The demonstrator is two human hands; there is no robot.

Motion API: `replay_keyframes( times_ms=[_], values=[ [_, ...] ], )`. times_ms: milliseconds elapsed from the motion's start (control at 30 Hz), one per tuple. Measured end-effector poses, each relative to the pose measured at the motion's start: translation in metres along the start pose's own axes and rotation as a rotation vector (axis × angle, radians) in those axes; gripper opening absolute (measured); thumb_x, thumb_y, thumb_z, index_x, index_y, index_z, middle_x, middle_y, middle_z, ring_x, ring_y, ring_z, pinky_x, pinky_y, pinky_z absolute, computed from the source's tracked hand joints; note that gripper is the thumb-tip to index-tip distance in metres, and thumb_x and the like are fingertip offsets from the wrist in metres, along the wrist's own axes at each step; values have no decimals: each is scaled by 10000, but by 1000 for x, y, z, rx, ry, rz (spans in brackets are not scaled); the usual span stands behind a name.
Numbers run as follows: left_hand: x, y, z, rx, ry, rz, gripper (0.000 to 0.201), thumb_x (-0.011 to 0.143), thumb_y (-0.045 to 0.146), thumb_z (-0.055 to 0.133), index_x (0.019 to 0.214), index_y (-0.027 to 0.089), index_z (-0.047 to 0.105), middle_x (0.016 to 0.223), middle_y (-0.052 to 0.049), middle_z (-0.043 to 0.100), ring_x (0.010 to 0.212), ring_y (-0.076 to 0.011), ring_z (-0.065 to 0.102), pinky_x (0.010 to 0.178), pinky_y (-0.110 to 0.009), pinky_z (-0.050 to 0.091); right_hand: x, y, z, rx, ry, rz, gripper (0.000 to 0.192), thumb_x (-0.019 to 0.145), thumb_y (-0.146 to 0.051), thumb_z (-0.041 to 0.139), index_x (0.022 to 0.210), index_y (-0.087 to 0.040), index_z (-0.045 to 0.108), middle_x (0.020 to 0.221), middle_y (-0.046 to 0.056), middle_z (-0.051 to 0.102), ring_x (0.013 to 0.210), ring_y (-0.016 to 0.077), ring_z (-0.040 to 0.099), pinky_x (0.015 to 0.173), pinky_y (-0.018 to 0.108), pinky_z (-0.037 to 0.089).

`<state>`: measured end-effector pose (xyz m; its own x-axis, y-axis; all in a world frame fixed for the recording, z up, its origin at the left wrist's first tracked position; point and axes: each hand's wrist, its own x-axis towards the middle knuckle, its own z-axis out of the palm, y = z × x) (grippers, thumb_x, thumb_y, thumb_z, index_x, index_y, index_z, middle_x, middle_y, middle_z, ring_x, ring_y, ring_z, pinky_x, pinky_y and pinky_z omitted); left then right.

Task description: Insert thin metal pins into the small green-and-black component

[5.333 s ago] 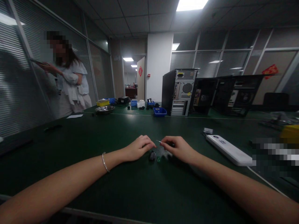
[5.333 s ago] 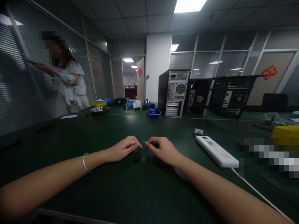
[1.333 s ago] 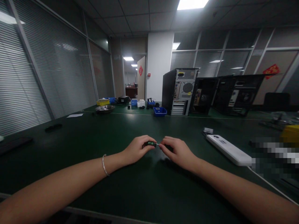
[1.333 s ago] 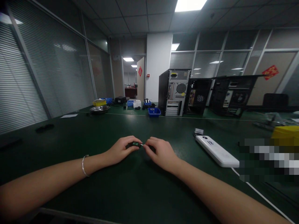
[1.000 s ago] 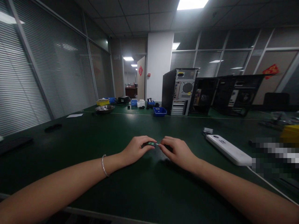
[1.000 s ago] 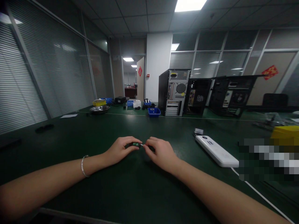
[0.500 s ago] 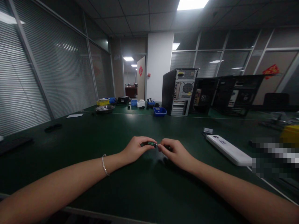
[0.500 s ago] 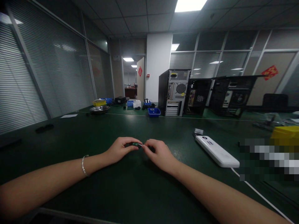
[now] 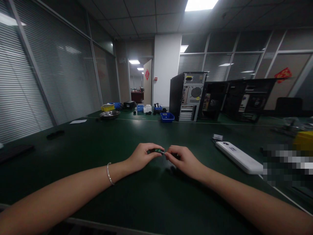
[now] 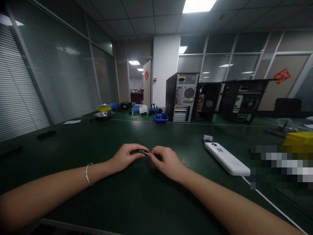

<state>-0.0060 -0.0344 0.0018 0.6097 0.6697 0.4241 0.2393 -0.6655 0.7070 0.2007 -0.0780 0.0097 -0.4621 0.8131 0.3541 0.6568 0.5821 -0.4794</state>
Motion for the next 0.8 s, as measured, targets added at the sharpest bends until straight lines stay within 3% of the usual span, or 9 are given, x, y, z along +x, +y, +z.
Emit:
replay_keyframes(
  times_ms=[233,400,500,633,800],
  values=[
    [0,4,0,-61,-13,-54,242,824,240,608,1046,172,678,1061,-77,682,999,-222,603,880,-327,452,1,-2,-1,86,-4,42,228,928,-284,463,851,-169,644,774,18,610,705,152,551,614,235,416],
    [2,1,3,-174,38,-100,370,836,219,581,1204,186,576,1149,-86,634,1029,-220,589,893,-341,455,3,-3,0,117,59,55,237,927,-286,464,824,-161,636,753,16,612,711,158,557,625,238,419],
    [2,0,5,-234,-3,-114,349,847,185,551,1194,173,587,1192,-99,613,1064,-225,567,913,-347,442,2,-5,2,171,50,20,204,930,-277,463,876,-167,626,797,17,623,733,155,565,641,237,428],
    [2,1,6,-292,-79,-163,384,866,199,521,1247,154,542,1116,-102,640,953,-206,594,855,-348,470,2,-5,3,187,50,-1,199,935,-263,459,878,-169,624,826,23,632,752,154,573,660,238,438],
    [3,1,6,-435,-73,-223,374,918,226,426,1264,119,522,1066,-115,654,947,-206,610,896,-379,453,4,-3,3,244,93,29,198,933,-271,468,921,-167,637,876,37,668,812,169,610,720,261,461]
  ],
)
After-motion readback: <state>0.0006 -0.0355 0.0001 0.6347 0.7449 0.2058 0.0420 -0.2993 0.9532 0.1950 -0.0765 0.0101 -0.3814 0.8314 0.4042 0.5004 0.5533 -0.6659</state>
